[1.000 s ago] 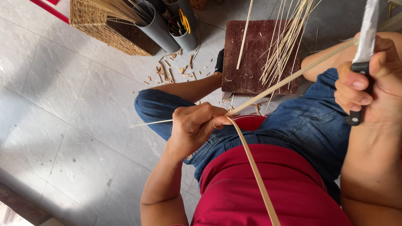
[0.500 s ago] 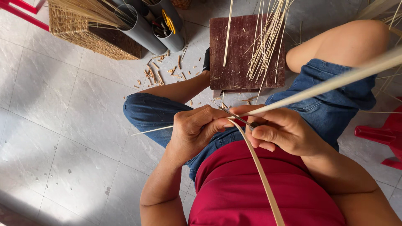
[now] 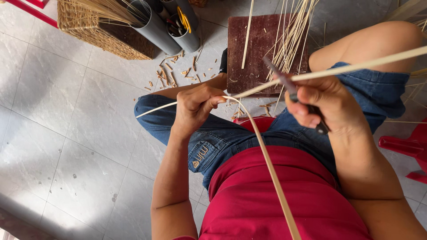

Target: The person sits cross-legged and uses a small knife to sharpen the ends of thin bamboo sticks. They hold each stick with the left hand and shave the tip with the right hand, then place the finished stick into a bundle on a wooden block.

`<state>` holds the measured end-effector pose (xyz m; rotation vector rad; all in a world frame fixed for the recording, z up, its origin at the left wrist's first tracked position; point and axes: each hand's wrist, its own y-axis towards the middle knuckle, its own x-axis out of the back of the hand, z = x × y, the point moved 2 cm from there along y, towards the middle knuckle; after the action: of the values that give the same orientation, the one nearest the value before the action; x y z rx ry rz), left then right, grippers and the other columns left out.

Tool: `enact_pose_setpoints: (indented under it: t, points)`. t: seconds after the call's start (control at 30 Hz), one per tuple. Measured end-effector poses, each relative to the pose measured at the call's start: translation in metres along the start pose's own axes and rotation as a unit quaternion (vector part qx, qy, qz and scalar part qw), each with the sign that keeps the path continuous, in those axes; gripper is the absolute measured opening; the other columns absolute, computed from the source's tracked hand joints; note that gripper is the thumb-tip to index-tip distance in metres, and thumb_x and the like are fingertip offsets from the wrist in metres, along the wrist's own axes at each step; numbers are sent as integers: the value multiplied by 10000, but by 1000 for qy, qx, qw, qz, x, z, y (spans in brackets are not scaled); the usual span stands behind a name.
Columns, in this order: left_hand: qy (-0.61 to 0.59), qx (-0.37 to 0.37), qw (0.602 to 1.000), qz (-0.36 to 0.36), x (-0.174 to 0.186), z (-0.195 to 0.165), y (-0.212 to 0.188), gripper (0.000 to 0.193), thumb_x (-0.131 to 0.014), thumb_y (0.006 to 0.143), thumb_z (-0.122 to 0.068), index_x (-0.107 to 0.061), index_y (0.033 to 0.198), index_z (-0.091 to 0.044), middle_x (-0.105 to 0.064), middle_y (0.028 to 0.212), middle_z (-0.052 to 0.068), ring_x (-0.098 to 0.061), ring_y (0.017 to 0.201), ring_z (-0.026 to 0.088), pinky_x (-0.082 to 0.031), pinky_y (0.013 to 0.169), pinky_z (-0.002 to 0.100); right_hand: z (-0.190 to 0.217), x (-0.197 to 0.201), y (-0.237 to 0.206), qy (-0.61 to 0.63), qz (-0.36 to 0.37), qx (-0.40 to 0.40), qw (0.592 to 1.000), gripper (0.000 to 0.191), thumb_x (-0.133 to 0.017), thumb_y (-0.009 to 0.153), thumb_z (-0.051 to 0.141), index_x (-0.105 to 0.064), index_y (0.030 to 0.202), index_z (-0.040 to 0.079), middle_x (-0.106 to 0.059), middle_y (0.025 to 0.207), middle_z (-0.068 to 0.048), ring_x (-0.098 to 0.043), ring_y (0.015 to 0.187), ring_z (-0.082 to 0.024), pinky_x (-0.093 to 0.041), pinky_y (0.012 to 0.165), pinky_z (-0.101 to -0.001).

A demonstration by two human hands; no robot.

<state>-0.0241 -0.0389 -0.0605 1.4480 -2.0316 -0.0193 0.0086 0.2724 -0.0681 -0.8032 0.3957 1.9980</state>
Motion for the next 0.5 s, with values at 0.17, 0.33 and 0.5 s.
enact_pose_setpoints:
  t: [0.17, 0.33, 0.5]
  points:
    - [-56, 15, 998, -4, -17, 1, 15, 166, -722, 992, -201, -744, 994, -37, -713, 822, 41, -681, 681, 108, -547, 630, 258, 13, 22, 19, -40, -47, 38, 997, 411, -662, 1067, 223, -623, 1427, 29, -567, 752, -58, -433, 498, -77, -363, 413, -210]
    - [-103, 34, 994, 8, -22, -8, 26, 169, -715, 1002, -199, -747, 1010, -32, -725, 854, 48, -684, 725, 104, -558, 657, 253, 27, 0, 18, -58, 2, 54, 997, 527, -652, 1047, 248, -525, 1516, 43, -584, 712, -48, -421, 461, -45, -361, 399, -204]
    - [-32, 41, 999, 14, -25, -15, 35, 183, -752, 958, -167, -774, 1072, -26, -689, 803, 69, -657, 693, 121, -525, 624, 268, -8, -33, 27, -138, 54, 25, 989, 555, -571, 1078, 243, -399, 1584, 95, -604, 702, -30, -445, 489, -43, -386, 421, -189]
